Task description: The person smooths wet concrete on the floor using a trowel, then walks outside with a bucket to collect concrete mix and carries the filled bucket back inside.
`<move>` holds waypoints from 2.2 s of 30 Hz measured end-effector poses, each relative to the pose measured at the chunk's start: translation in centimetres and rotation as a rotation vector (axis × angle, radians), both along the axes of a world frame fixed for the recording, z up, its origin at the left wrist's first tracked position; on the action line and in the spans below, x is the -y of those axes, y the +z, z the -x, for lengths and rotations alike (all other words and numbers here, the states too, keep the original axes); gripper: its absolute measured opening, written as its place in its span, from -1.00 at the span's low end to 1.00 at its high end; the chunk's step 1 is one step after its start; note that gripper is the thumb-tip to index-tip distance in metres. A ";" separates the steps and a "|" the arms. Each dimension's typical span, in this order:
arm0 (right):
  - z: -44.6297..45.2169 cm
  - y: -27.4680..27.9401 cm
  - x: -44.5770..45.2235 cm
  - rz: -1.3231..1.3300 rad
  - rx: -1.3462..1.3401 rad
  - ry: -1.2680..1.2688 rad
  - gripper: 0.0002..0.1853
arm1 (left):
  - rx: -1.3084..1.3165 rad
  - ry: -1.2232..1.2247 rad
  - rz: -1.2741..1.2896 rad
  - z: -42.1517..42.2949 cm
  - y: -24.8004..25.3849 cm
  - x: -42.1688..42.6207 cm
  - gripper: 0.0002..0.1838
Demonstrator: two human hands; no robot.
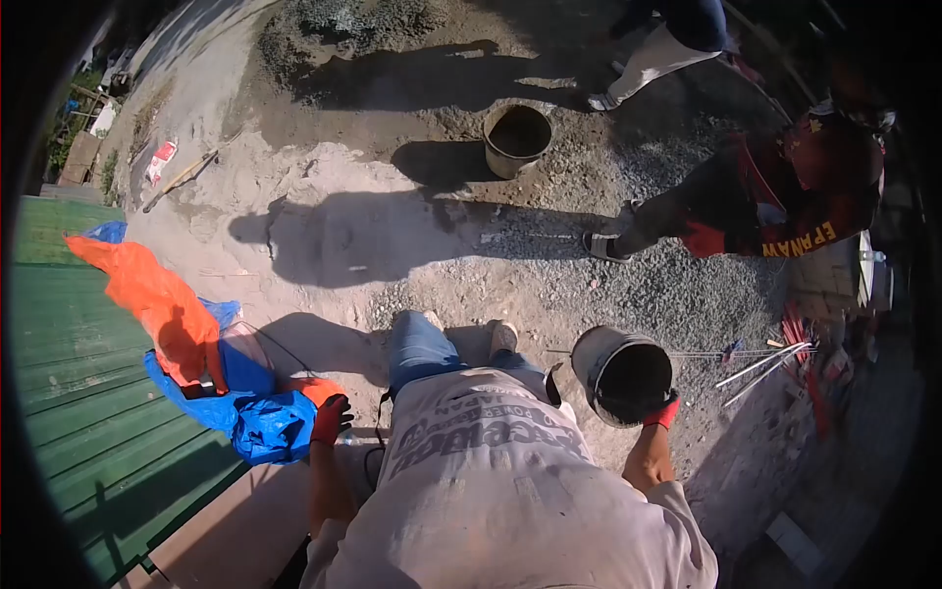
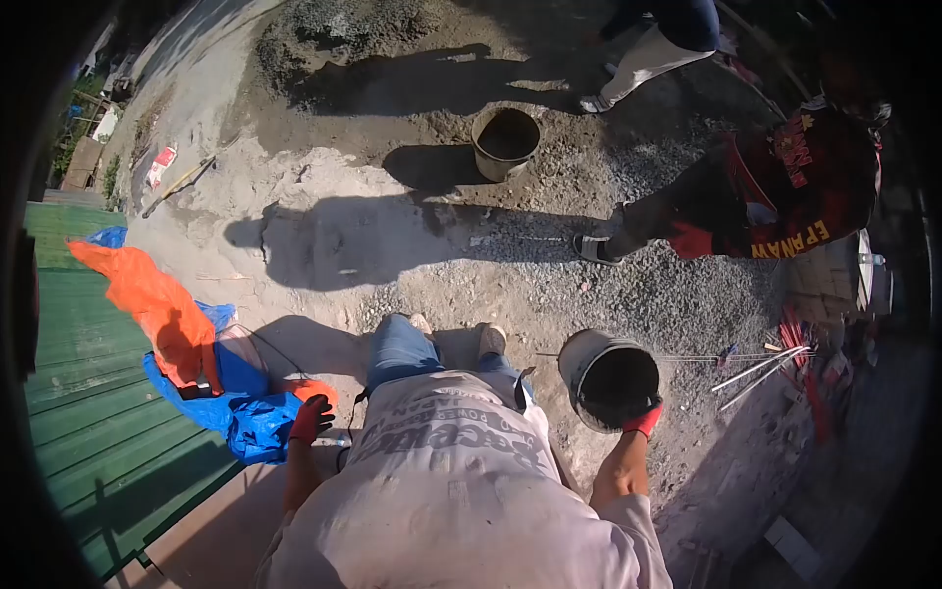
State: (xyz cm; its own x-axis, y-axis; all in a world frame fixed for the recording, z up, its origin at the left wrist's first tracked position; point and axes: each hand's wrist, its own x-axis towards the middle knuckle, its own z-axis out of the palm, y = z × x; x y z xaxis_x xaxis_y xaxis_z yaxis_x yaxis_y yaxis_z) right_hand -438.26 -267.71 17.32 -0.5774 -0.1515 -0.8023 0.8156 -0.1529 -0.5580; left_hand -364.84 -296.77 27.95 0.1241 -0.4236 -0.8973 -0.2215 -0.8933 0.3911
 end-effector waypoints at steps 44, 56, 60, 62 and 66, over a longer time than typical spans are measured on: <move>-25.3 -8.1 9.9 0.061 -0.209 0.102 -0.52 | 0.167 -0.318 0.363 -12.1 -1.4 31.5 -0.62; -36.9 7.2 24.3 -0.238 -0.154 -0.247 -0.55 | -0.009 -0.357 0.263 -14.4 -7.7 31.7 -0.67; -32.4 -5.8 7.4 0.001 -0.094 -0.177 -0.52 | -0.001 -0.253 0.182 -18.4 -8.0 31.9 -0.63; -32.5 -7.6 5.1 -0.067 -0.038 -0.222 -0.52 | -0.002 -0.282 0.188 -18.7 -7.2 31.6 -0.64; -33.3 -5.4 7.6 -0.079 -0.052 -0.213 -0.52 | -0.003 -0.161 0.127 -18.8 -5.3 30.3 -0.70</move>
State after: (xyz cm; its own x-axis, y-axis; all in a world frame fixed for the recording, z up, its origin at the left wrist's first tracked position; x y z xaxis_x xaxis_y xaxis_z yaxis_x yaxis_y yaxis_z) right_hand -404.94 -275.31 11.87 -0.6304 0.0407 -0.7752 0.7394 -0.2724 -0.6157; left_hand -346.07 -327.08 22.62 0.0429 -0.5472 -0.8359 -0.3557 -0.7902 0.4990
